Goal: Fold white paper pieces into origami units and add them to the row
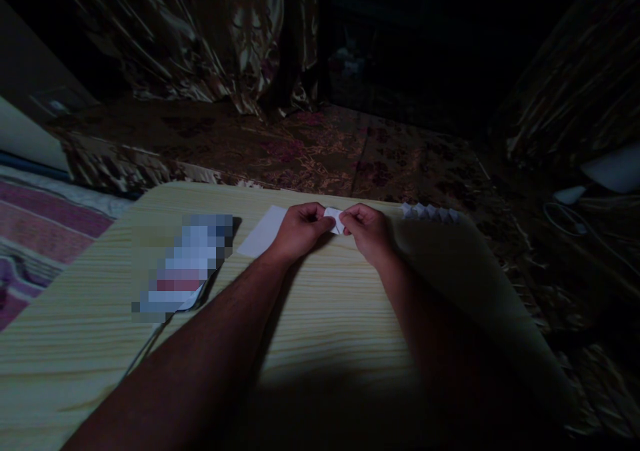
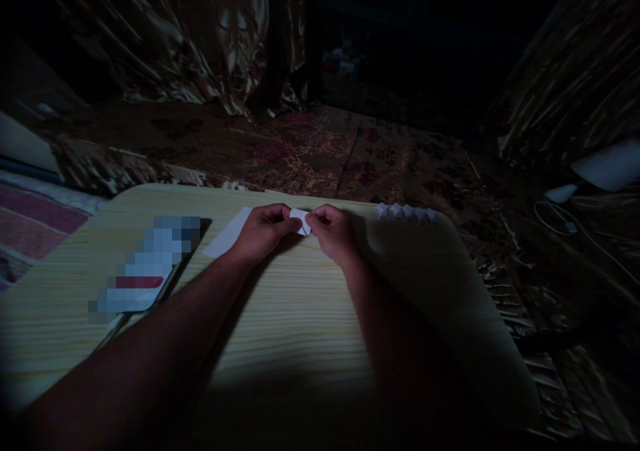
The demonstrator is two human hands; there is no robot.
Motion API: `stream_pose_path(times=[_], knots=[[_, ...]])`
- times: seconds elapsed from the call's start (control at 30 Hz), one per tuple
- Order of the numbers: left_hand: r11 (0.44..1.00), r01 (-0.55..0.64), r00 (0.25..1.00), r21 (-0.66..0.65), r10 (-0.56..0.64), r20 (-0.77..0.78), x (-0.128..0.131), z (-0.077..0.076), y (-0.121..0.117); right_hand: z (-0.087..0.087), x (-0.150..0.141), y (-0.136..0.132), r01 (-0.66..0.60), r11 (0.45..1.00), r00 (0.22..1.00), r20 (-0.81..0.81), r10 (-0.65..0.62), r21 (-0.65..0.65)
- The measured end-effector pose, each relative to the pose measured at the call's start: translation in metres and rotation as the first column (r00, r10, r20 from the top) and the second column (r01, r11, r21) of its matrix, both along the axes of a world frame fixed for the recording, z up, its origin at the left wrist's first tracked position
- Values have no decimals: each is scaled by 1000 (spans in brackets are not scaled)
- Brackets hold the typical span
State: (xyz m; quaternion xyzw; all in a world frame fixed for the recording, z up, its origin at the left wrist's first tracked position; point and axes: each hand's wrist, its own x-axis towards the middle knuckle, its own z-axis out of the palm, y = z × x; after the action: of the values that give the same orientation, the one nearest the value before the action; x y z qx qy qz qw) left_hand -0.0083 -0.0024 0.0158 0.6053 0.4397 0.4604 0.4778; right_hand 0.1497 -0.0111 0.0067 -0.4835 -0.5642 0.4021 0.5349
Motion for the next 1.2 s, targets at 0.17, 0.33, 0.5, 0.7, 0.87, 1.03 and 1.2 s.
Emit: stream_pose_path(times=[0.17, 0.33, 0.5, 0.7, 0.87, 1.03, 1.2], knots=[[1000, -11, 1000, -20, 11, 13, 0, 1, 0, 2, 0, 0, 24, 1000, 999, -39, -24, 2], [996, -79, 991, -43, 83, 107, 0, 3, 0, 0, 3, 2, 48, 998, 987, -152, -43, 28], [988, -145, 982, -45, 149, 115, 2, 2, 0, 3, 0, -1, 66, 998, 990, -125, -62, 24], [994, -99, 991, -51, 103, 87, 2, -1, 1, 5, -6, -2, 99, 994, 990, -100, -95, 43], [998, -43, 996, -41, 46, 75, 2, 0, 0, 2, -7, -1, 106, 994, 990, -97, -101, 39], [999, -27, 998, -36, 29, 57, 1, -1, 0, 1, -7, -1, 112, 993, 990, -86, -109, 34], [999, -19, 1000, -32, 18, -18, 1, -1, -1, 2, -7, -2, 107, 993, 993, -63, -104, 59]])
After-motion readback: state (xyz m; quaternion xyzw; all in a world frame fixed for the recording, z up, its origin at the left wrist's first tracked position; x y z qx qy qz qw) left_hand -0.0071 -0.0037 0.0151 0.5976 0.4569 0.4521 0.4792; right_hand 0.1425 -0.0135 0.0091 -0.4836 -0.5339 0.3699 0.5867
